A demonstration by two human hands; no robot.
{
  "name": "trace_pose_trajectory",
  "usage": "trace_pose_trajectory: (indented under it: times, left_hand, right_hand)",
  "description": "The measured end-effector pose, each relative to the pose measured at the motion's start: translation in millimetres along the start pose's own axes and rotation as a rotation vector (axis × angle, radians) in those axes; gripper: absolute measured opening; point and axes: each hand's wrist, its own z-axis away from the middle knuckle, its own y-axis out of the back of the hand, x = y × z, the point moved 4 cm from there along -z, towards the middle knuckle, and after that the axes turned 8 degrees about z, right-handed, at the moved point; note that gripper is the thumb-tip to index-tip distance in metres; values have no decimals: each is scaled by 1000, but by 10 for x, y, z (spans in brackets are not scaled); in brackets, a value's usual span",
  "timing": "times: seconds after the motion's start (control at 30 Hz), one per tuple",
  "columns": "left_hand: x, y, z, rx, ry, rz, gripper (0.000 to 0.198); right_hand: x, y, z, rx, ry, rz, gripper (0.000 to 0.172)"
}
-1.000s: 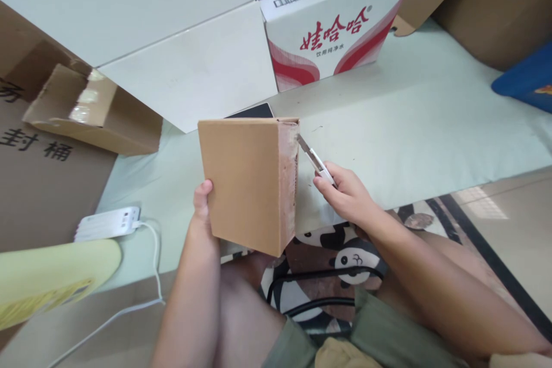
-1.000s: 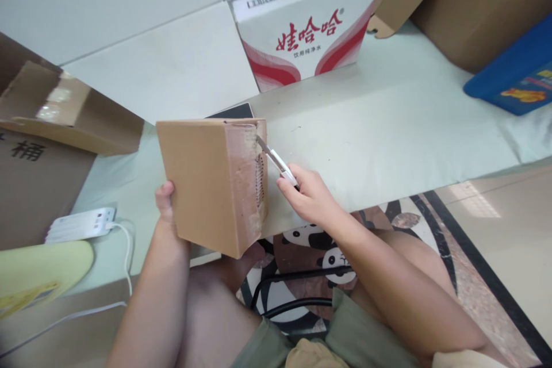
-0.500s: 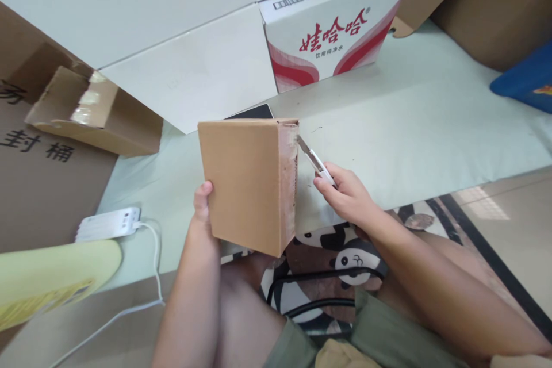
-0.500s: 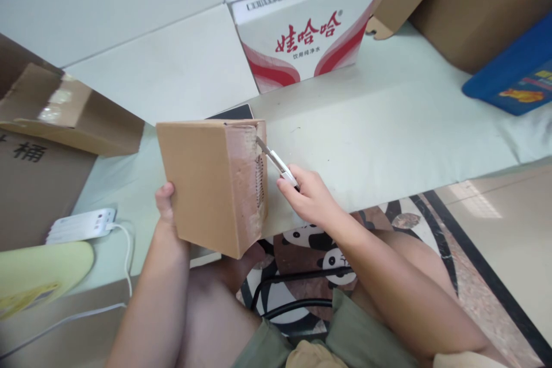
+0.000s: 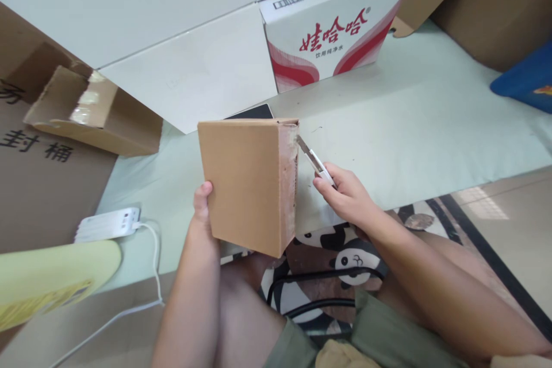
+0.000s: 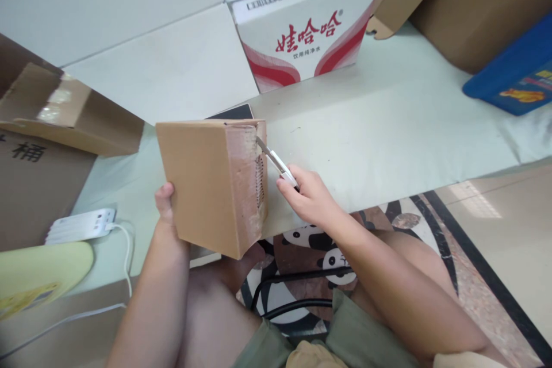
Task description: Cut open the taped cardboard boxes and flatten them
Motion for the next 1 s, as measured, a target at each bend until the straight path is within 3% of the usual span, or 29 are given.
trace_pose_trajectory:
  times: [0.57, 1.0]
  left_hand:
    - [-6, -50, 18, -6, -13, -14, 62]
    - [13, 47, -14, 23, -29, 6, 62]
  right_hand:
    - [15, -3, 7, -9, -24, 18, 28]
    - [6, -23, 10, -19, 0, 12, 26]
